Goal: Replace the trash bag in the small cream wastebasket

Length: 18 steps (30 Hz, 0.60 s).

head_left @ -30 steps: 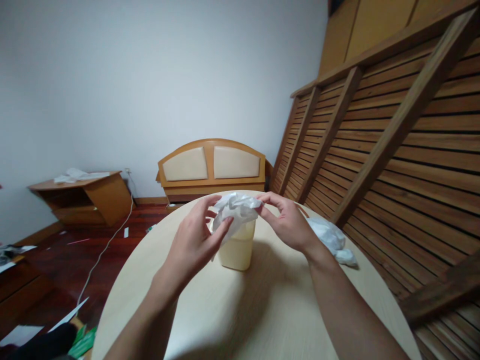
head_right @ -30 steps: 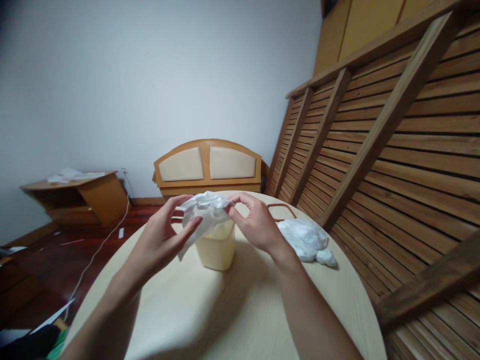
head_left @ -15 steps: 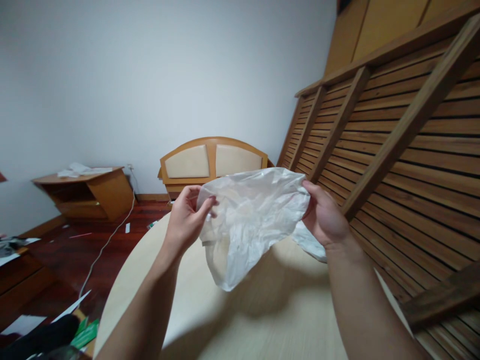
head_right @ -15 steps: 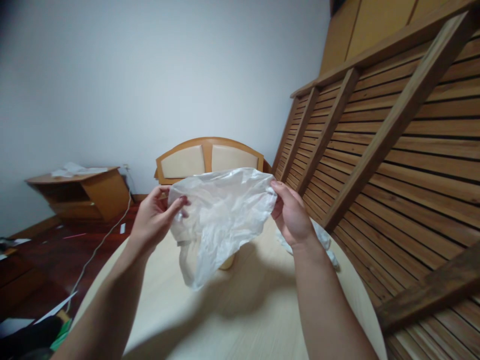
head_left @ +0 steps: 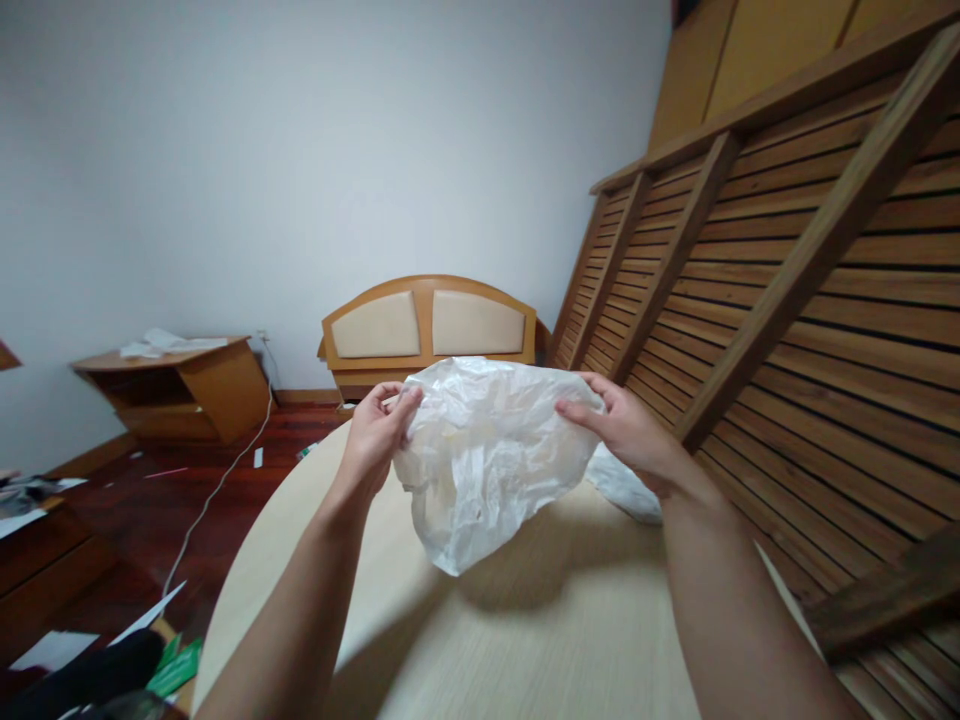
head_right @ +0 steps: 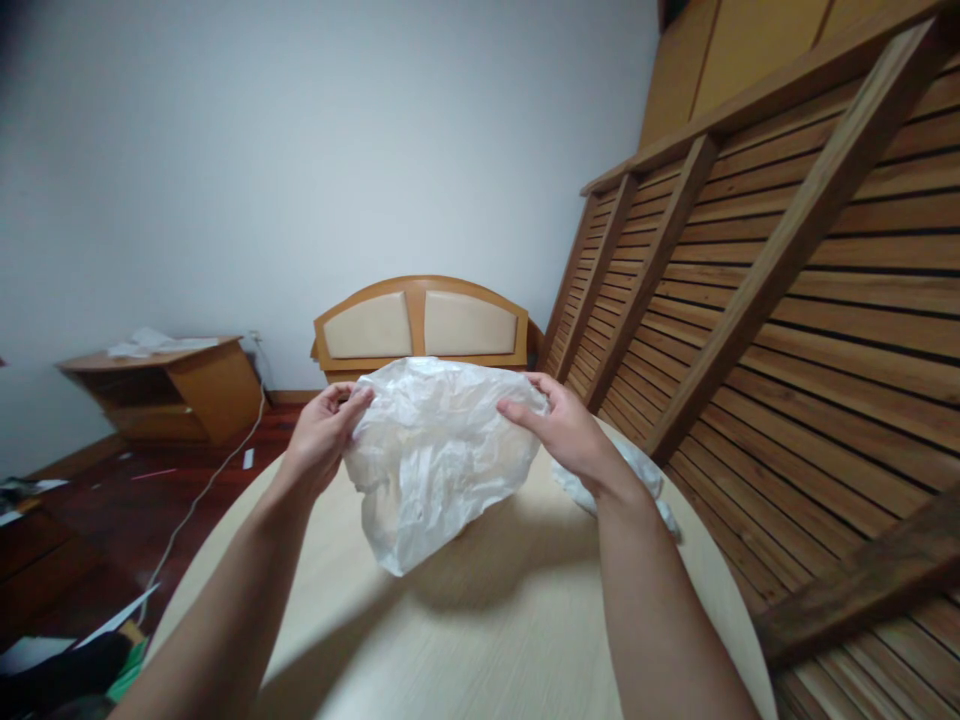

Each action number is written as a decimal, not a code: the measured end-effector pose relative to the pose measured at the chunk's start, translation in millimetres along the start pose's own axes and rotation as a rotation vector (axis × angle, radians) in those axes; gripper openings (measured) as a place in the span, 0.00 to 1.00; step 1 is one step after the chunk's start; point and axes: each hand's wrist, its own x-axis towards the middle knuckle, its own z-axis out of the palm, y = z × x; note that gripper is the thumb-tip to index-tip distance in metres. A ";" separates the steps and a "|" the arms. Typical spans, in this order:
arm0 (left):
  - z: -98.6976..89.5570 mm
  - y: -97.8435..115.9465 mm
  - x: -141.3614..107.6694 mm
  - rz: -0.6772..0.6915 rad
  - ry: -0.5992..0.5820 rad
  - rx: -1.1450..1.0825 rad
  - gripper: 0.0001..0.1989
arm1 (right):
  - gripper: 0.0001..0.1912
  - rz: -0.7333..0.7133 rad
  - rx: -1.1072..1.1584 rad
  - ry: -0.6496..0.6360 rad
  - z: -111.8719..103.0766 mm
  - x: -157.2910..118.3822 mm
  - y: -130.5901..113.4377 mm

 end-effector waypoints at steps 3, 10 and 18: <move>0.6 4.2 -1.6 0.011 -0.019 -0.060 0.27 | 0.18 0.021 -0.066 0.018 -1.9 2.0 1.8; -10.8 -4.9 11.2 -0.038 -0.019 -0.270 0.22 | 0.20 0.055 0.115 0.259 -13.7 21.2 28.3; -20.0 -39.4 28.0 -0.134 -0.048 -0.063 0.20 | 0.20 0.049 -0.131 0.272 -17.6 40.3 79.4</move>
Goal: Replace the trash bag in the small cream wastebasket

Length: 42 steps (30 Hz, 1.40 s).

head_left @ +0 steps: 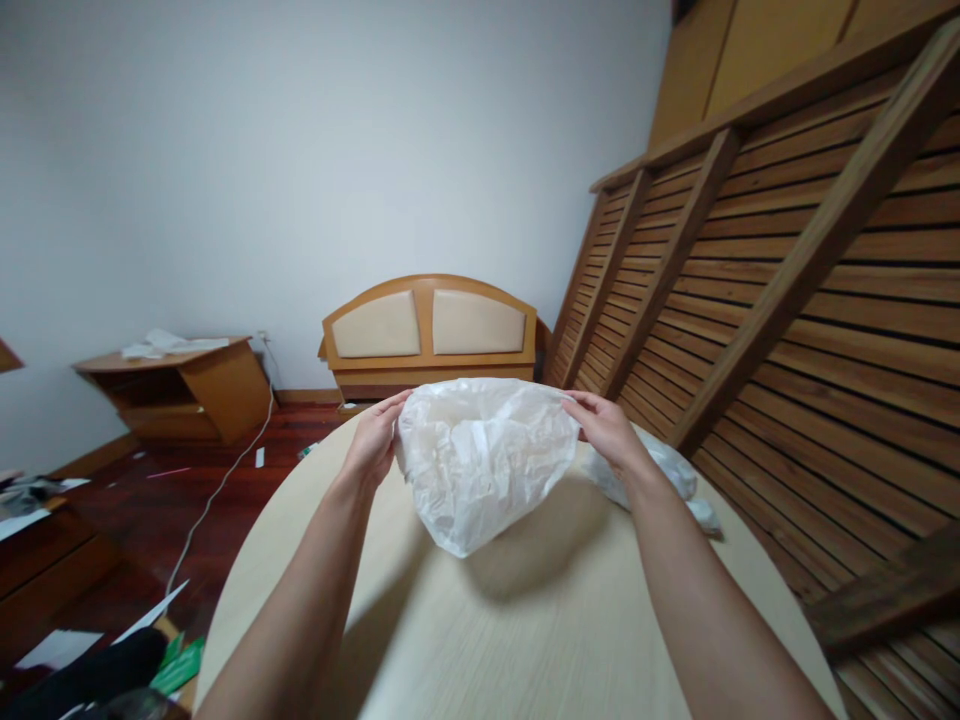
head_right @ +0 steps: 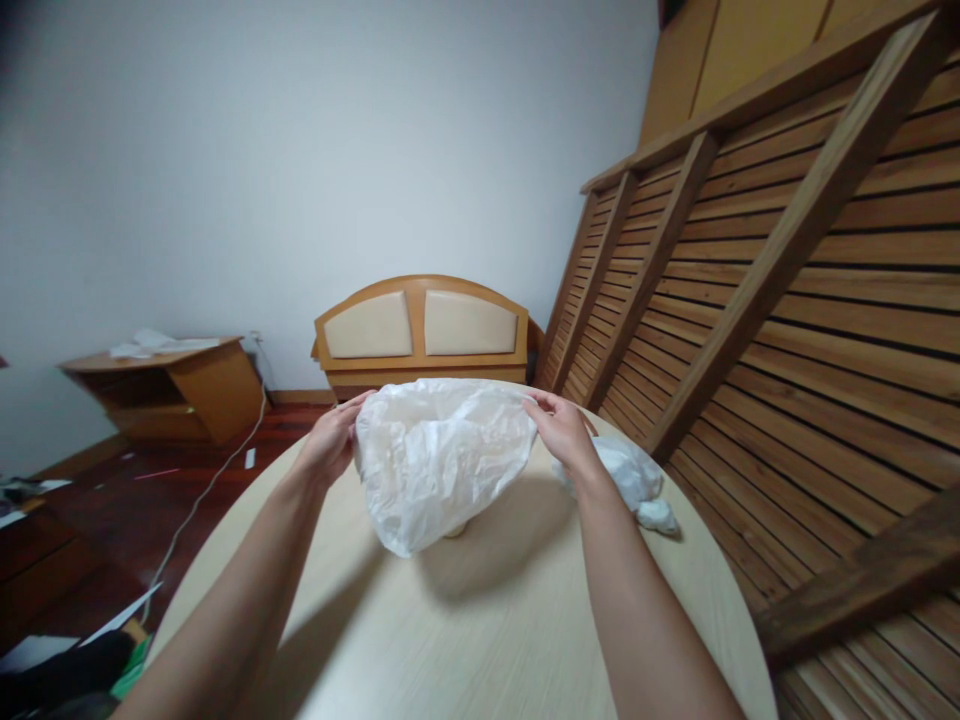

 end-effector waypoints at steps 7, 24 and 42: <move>-9.6 -18.6 9.4 -0.007 0.093 0.300 0.16 | 0.18 -0.080 -0.146 -0.030 6.0 1.2 5.2; -7.0 -17.2 -59.7 0.879 -0.231 0.977 0.08 | 0.13 -0.515 -0.466 -0.459 36.0 -48.4 -36.8; -28.0 -42.7 -62.1 0.756 0.112 0.816 0.11 | 0.18 -0.251 -0.809 -0.636 -12.4 -61.5 -65.7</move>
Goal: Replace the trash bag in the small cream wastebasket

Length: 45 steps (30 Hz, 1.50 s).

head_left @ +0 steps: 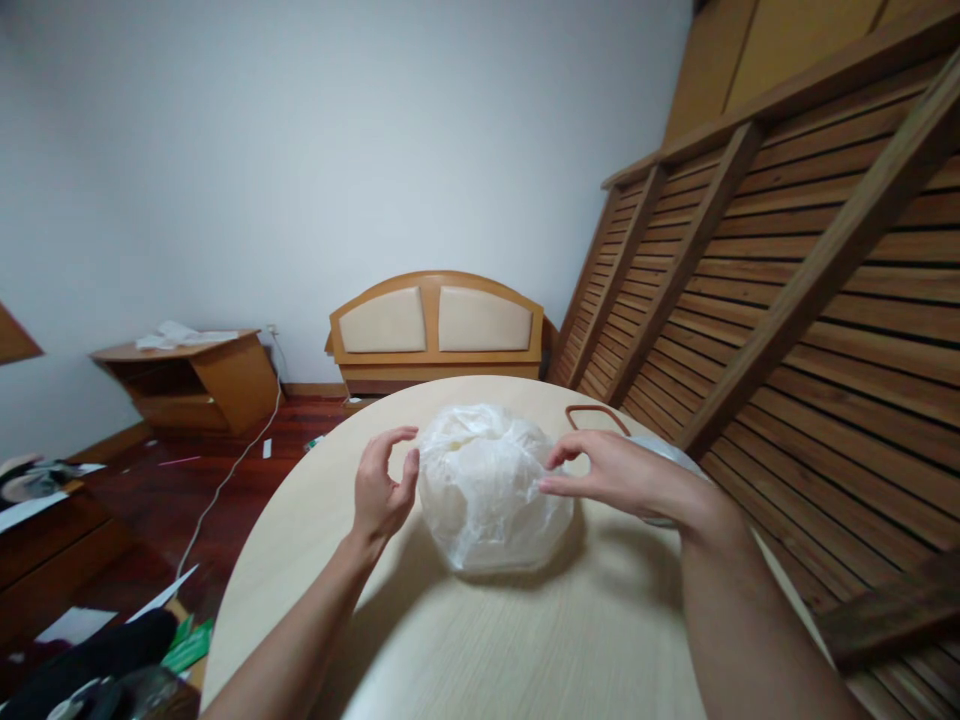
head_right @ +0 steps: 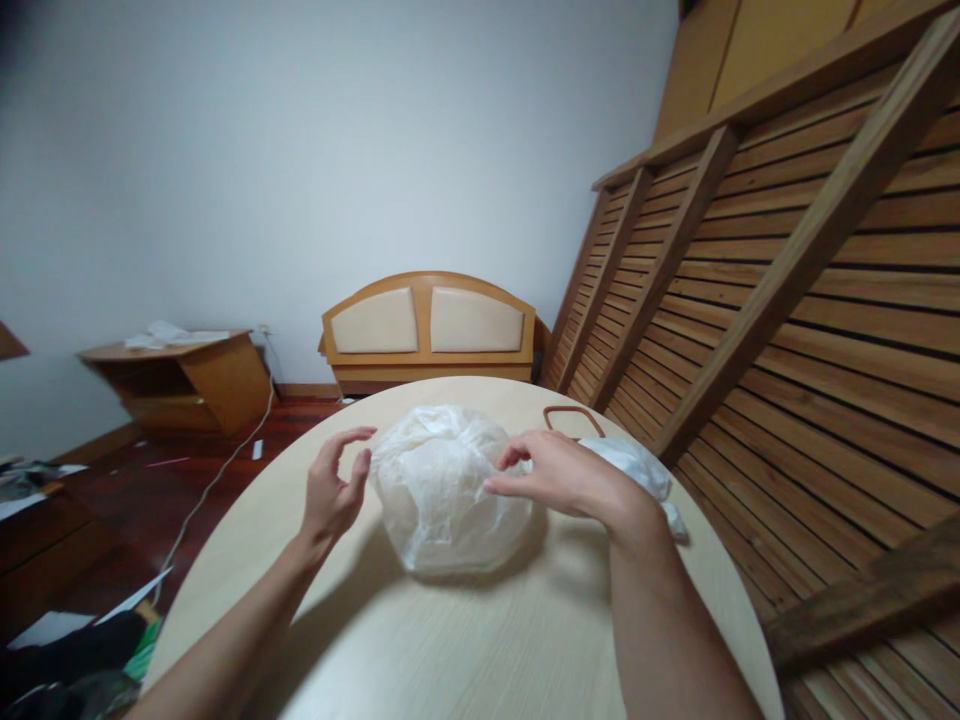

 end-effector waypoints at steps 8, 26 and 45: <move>17.4 -3.5 -11.9 -0.075 -0.274 -0.241 0.28 | 0.26 0.201 0.080 0.224 29.4 31.6 -9.1; 14.5 5.5 -4.3 -0.287 -0.160 -0.385 0.21 | 0.30 0.028 0.346 0.059 47.8 43.7 7.5; 21.9 6.7 -8.4 -0.379 -0.217 -0.467 0.19 | 0.16 0.066 0.051 0.181 25.3 33.4 -9.7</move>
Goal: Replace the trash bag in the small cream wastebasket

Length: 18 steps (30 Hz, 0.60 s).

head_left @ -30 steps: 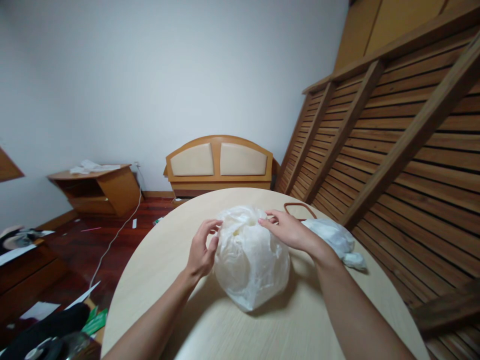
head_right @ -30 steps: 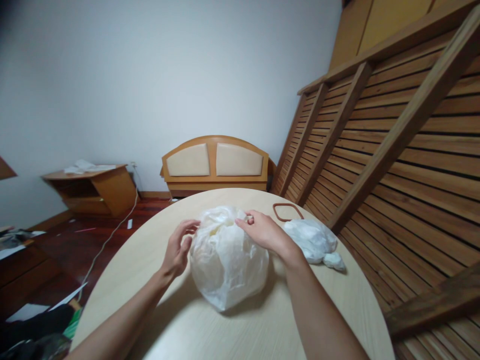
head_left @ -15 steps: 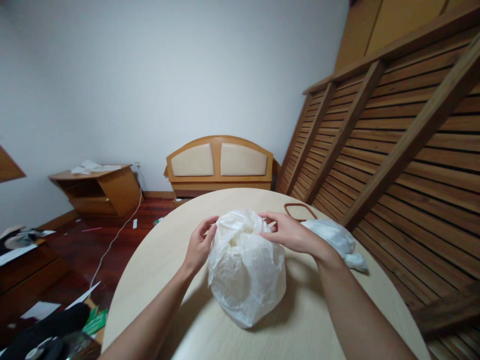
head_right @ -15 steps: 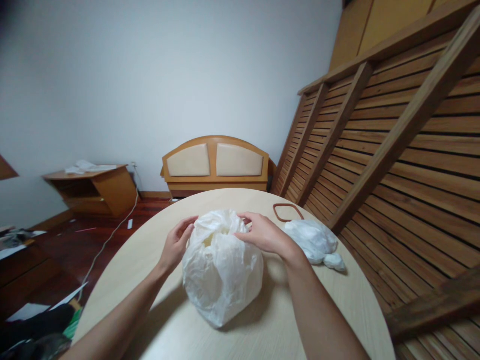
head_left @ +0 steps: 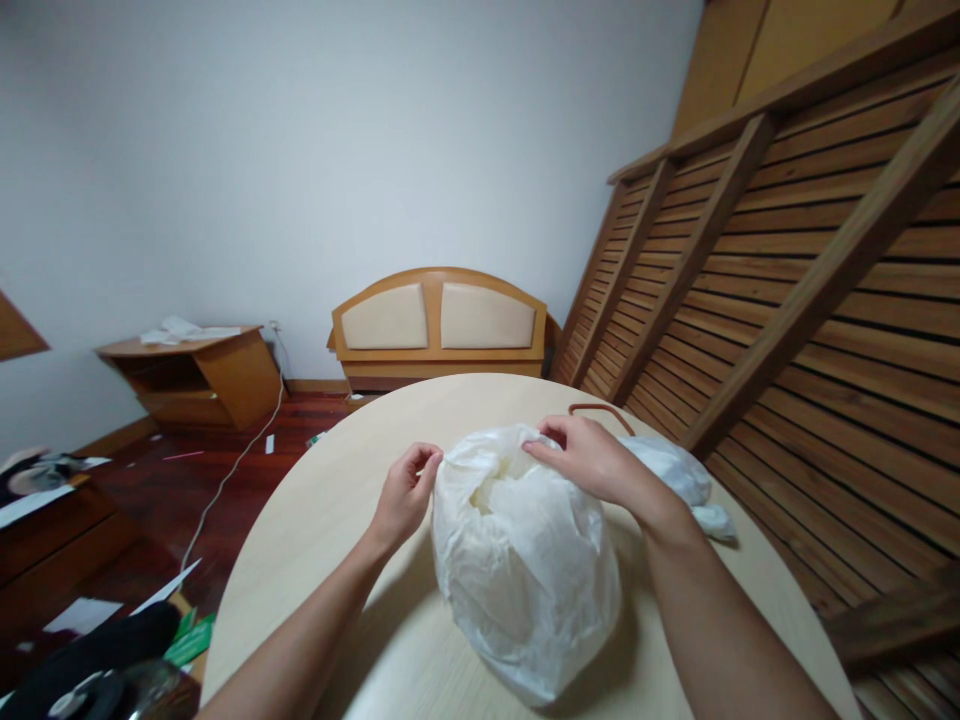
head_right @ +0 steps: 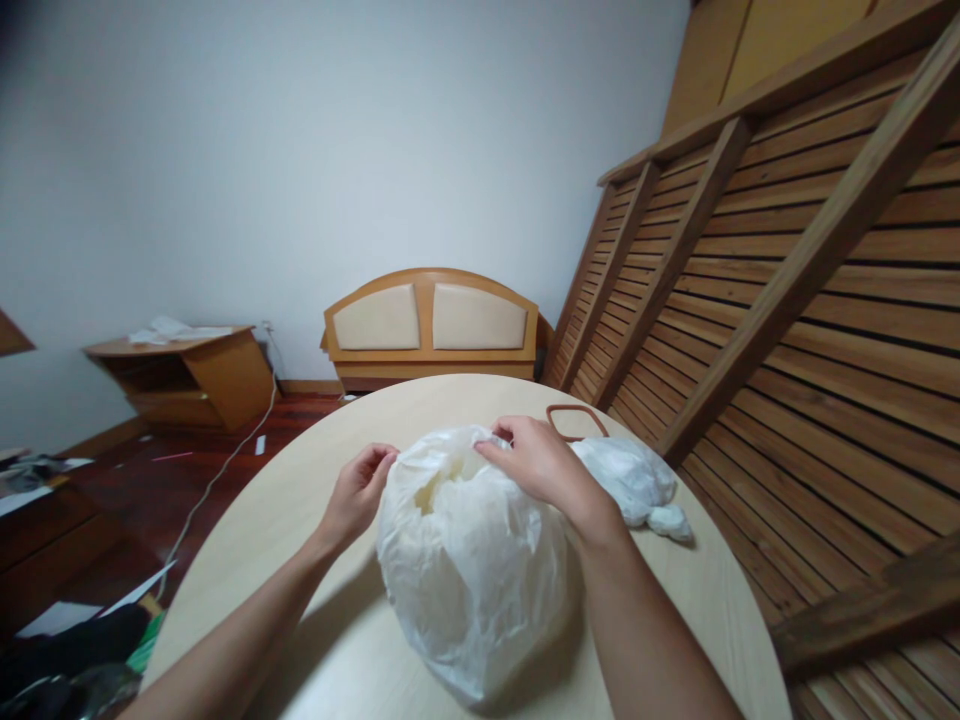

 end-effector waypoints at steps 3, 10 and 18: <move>-1.9 -6.0 3.0 -0.019 0.064 0.013 0.20 | 0.13 -0.018 0.122 0.152 8.8 6.1 2.3; -7.2 -19.0 9.2 -0.120 0.075 0.073 0.24 | 0.14 -0.006 0.248 0.020 17.5 8.6 19.1; -3.4 9.6 -12.7 0.268 -0.249 -0.114 0.40 | 0.37 -0.004 0.292 -0.078 7.8 -4.6 -1.6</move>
